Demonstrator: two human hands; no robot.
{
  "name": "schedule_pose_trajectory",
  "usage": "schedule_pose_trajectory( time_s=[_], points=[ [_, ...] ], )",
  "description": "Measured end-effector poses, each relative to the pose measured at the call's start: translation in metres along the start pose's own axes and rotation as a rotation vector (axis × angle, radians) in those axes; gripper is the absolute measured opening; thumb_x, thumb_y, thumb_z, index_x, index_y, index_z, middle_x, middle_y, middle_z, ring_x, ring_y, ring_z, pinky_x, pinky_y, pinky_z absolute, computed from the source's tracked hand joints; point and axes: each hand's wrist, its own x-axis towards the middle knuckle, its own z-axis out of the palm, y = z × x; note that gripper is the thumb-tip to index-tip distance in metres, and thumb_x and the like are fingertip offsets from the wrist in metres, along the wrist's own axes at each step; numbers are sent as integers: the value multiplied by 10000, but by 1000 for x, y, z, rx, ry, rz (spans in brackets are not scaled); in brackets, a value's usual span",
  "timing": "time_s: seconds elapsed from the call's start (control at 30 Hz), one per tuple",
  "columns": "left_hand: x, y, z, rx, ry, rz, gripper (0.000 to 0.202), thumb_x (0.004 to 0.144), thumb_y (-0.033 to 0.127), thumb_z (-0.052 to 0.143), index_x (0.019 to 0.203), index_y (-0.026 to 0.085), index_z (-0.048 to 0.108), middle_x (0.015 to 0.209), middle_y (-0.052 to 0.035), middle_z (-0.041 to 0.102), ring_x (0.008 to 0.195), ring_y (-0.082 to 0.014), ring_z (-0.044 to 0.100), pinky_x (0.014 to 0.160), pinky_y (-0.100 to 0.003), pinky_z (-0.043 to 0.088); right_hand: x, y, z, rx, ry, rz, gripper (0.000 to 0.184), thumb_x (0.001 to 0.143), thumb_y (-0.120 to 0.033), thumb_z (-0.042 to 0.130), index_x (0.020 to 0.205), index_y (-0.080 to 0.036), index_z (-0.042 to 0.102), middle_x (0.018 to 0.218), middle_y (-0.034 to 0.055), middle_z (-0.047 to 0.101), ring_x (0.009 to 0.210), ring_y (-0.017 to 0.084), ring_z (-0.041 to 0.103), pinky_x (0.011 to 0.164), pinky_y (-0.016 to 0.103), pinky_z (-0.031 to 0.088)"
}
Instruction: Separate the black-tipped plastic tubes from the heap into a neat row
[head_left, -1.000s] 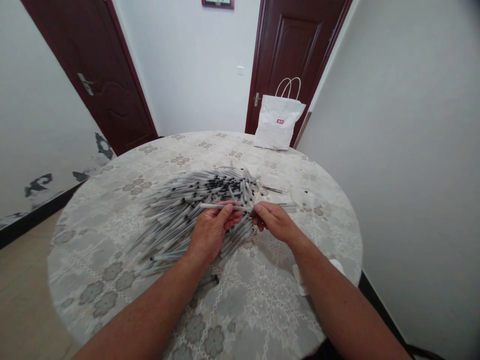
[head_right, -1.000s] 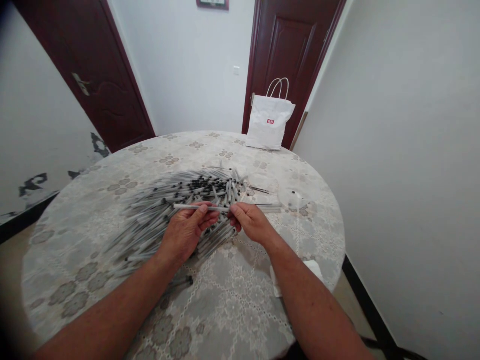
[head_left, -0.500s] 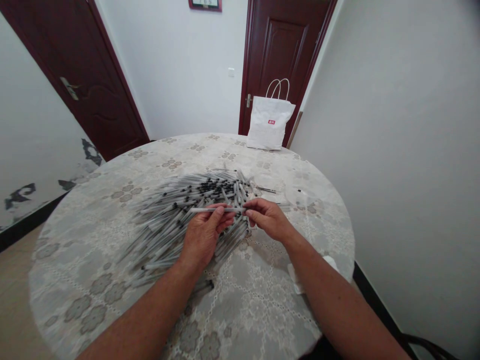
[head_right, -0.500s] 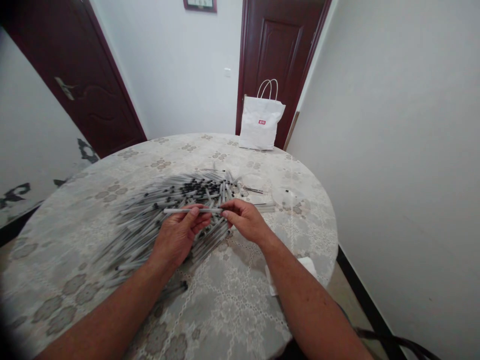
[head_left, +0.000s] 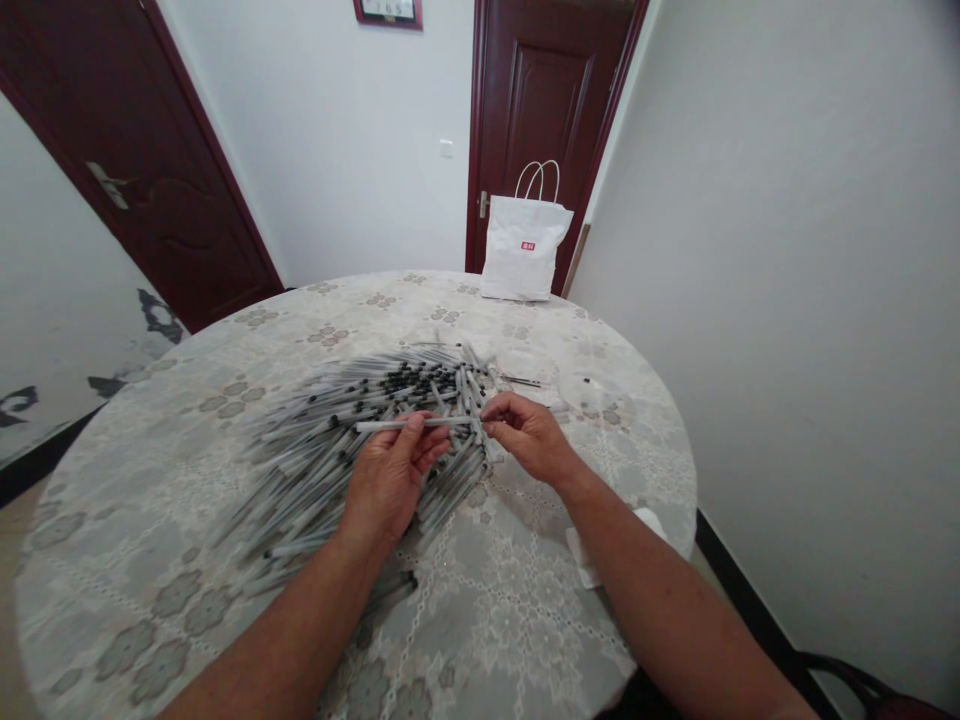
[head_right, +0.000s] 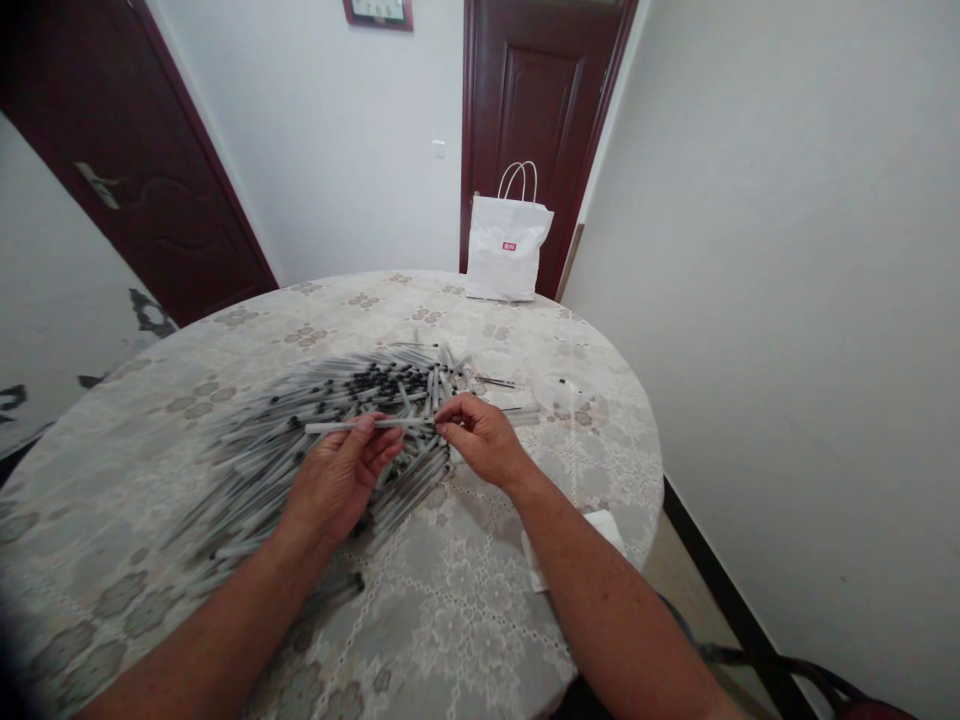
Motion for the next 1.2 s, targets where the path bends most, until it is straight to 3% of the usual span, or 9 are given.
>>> schedule_pose_trajectory(
  time_s=[0.17, 0.33, 0.47, 0.6, 0.73, 0.83, 0.93, 1.03, 1.2],
  points=[
    [0, 2, 0, 30, 12, 19, 271, 809, 350, 783, 939, 137, 678, 902, -50, 736, 781, -163, 727, 704, -271, 615, 4, -5, -25, -162, 53, 87, 185, 881, -357, 613, 934, -188, 668, 717, -14, 640, 600, 120, 575, 589, 236, 454],
    [-6, 3, 4, 152, -25, -17, 329, 821, 434, 755, 938, 140, 665, 839, -57, 722, 755, -167, 707, 701, -272, 596, 11, 8, -72, -421, 448, 147, 287, 873, -429, 588, 887, -167, 704, 689, 18, 677, 550, 142, 583, 565, 257, 459],
    [-9, 1, 2, 261, -74, -22, 402, 819, 526, 723, 960, 152, 677, 843, -53, 708, 751, -178, 684, 710, -297, 586, 12, 29, -106, -439, 804, 193, 413, 861, -422, 555, 1121, -137, 701, 903, 82, 740, 592, 154, 646, 616, 290, 516],
    [-10, -1, -2, 393, -149, -32, 477, 841, 598, 657, 1045, 170, 702, 847, -39, 682, 772, -190, 659, 729, -307, 571, 12, 39, -116, -411, 868, 215, 552, 863, -347, 497, 1368, -142, 579, 1085, 116, 735, 634, 148, 675, 638, 299, 541],
    [-14, 0, -3, 540, -226, -60, 537, 860, 633, 601, 1130, 181, 709, 744, -20, 651, 688, -196, 648, 689, -303, 541, 13, 31, -99, -345, 746, 195, 440, 867, -339, 512, 1236, -148, 658, 1045, 105, 747, 640, 146, 668, 588, 272, 523],
    [-18, 4, -1, 696, -303, -15, 508, 907, 608, 544, 1137, 192, 722, 628, -5, 609, 608, -182, 612, 601, -264, 478, 12, 18, -76, -178, 441, 174, 406, 890, -412, 553, 1164, -140, 679, 988, 104, 739, 630, 140, 641, 494, 234, 473],
    [-22, 6, 1, 757, -418, 8, 468, 948, 570, 495, 1112, 200, 731, 594, 8, 568, 545, -158, 552, 551, -254, 431, 7, 6, -52, -42, 99, 156, 440, 919, -427, 563, 1248, -145, 639, 956, 84, 711, 615, 120, 607, 457, 211, 439],
    [-24, 4, 1, 724, -494, -22, 464, 942, 566, 503, 1080, 191, 738, 626, 4, 550, 526, -145, 513, 506, -250, 421, 1, -2, -31, 18, -146, 149, 455, 934, -406, 575, 1321, -167, 594, 894, 49, 677, 618, 106, 587, 462, 195, 413],
    [-24, 0, 0, 649, -574, -91, 391, 935, 510, 540, 987, 169, 724, 715, -17, 566, 585, -135, 545, 544, -242, 468, -5, -10, -16, 82, -334, 179, 256, 943, -380, 593, 1080, -170, 642, 625, -45, 566, 516, 83, 478, 462, 188, 349]
  ],
)
